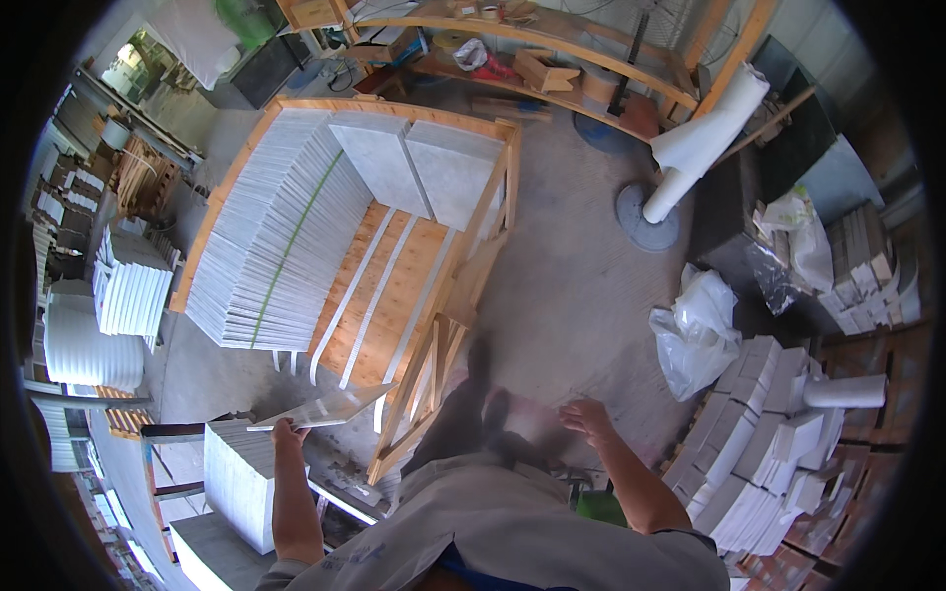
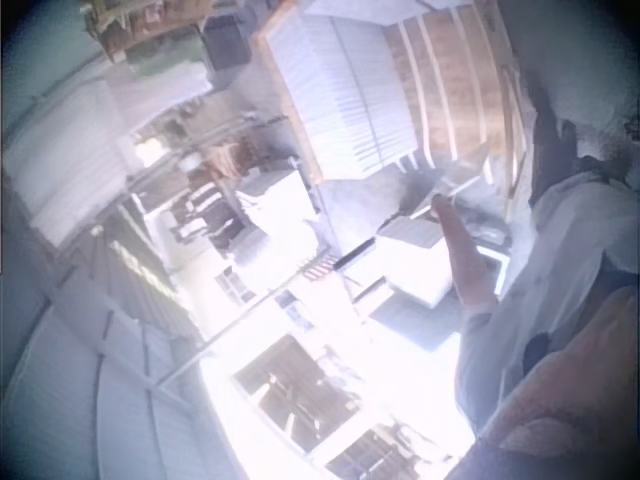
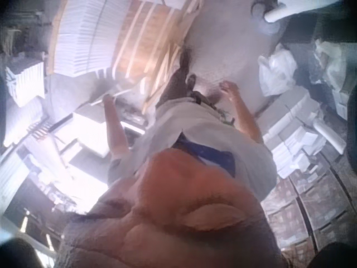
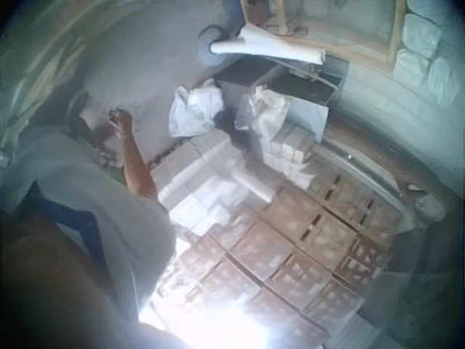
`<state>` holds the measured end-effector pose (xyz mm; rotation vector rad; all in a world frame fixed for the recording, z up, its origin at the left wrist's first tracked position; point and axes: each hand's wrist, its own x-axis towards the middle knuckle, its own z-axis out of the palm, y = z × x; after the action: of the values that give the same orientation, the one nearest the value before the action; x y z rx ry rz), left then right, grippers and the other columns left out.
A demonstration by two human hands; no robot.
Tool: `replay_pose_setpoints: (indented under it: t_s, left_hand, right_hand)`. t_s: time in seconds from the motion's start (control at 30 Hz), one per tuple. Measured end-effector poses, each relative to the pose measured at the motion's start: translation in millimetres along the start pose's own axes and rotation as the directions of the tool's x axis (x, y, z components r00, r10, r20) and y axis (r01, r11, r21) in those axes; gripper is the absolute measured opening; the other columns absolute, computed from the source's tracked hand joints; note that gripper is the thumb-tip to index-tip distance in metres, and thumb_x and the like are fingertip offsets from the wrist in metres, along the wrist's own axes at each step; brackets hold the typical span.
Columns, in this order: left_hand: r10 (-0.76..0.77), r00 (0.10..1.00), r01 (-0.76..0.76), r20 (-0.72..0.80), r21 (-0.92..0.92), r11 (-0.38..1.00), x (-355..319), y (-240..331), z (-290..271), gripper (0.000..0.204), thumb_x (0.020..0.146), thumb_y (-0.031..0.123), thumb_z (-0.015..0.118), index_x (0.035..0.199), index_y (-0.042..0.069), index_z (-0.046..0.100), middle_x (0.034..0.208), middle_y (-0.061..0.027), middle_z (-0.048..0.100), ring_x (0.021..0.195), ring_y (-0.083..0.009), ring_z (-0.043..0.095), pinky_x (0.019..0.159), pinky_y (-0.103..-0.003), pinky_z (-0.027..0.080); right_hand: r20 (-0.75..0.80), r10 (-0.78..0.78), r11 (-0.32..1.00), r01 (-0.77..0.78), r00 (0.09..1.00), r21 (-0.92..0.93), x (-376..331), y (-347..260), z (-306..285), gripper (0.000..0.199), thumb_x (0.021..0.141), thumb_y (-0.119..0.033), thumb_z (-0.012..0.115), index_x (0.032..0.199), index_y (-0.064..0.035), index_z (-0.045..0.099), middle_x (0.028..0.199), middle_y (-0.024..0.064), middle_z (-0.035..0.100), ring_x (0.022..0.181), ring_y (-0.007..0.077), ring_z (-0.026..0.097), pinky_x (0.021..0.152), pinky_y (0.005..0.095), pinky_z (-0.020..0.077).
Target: The person repeatedly picks up individual white rectangular plates from a metal rack and places them onto a wooden rack. The action is performed one at a time in a repetitive cycle.
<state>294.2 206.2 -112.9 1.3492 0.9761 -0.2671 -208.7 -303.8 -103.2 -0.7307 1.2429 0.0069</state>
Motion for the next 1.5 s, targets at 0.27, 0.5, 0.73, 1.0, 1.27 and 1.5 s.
replay_pose_setpoints:
  t_s: [0.27,0.5,0.73,1.0,1.27,1.5]
  left_hand:
    - [0.034,0.998,-0.032,-0.056,0.027,0.999,14.4,-38.4,80.2,0.021,0.071,0.0,0.05,0.092,-0.006,0.048,0.09,-0.0191,0.052,0.086,-0.0387,0.056,0.074,-0.065,0.047]
    - [0.001,0.994,-0.032,0.113,0.268,0.963,-7.0,-42.5,173.8,0.034,0.065,0.022,0.073,0.094,0.01,0.062,0.096,-0.0089,0.062,0.081,-0.028,0.063,0.071,-0.035,0.051]
    - [0.406,0.774,-0.634,0.487,0.578,0.515,8.7,-65.7,268.3,0.019,0.07,0.005,0.059,0.087,-0.004,0.057,0.075,-0.0091,0.057,0.06,-0.0202,0.056,0.047,-0.034,0.048]
    - [0.462,0.725,-0.689,0.51,0.535,0.49,28.5,-101.2,410.7,0.017,0.07,0.006,0.061,0.081,-0.006,0.056,0.071,-0.0076,0.055,0.057,-0.0163,0.054,0.045,-0.031,0.045]
    - [0.146,0.964,-0.245,0.222,0.53,0.812,-15.9,-106.7,531.3,0.019,0.074,0.014,0.055,0.081,-0.004,0.057,0.068,-0.0092,0.054,0.057,-0.0183,0.046,0.05,-0.035,0.039]
    - [0.128,0.977,-0.206,0.168,0.635,0.744,-27.9,-59.2,593.8,0.022,0.073,0.014,0.057,0.084,-0.005,0.057,0.071,-0.0093,0.055,0.058,-0.0167,0.05,0.05,-0.033,0.04]
  right_hand:
    - [-0.136,0.033,0.999,-0.037,0.99,-0.028,65.5,-94.6,-7.3,0.022,0.082,-0.014,0.058,0.096,0.0025,0.056,0.089,0.0143,0.064,0.073,0.023,0.064,0.06,0.0318,0.0544]
    - [0.014,-0.325,0.927,0.321,0.946,-0.193,146.2,-273.4,73.8,0.027,0.084,-0.02,0.057,0.099,0.0026,0.057,0.088,0.0159,0.065,0.072,0.0209,0.065,0.062,0.0292,0.0526]
    - [0.137,-0.751,0.438,0.643,0.646,-0.629,189.3,-448.3,192.1,0.027,0.087,-0.02,0.054,0.099,0.003,0.058,0.088,0.0119,0.066,0.076,0.0171,0.064,0.065,0.0262,0.0491]
    - [0.454,-0.879,-0.328,0.507,0.145,-0.797,318.4,-581.1,275.8,0.031,0.088,-0.028,0.052,0.103,-0.0017,0.06,0.09,0.0154,0.064,0.087,0.0331,0.06,0.08,0.041,0.0459]
    - [0.392,-0.48,-0.148,0.368,0.785,-0.918,376.0,-610.2,288.3,0.046,0.091,-0.041,0.036,0.092,-0.0032,0.063,0.085,0.0167,0.064,0.082,0.0333,0.061,0.076,0.0423,0.0465]
    - [0.461,-0.578,-0.16,0.461,0.673,-0.873,381.0,-602.9,287.0,0.048,0.092,-0.04,0.035,0.081,-0.0039,0.066,0.079,0.0153,0.065,0.074,0.0321,0.062,0.071,0.0402,0.0484]
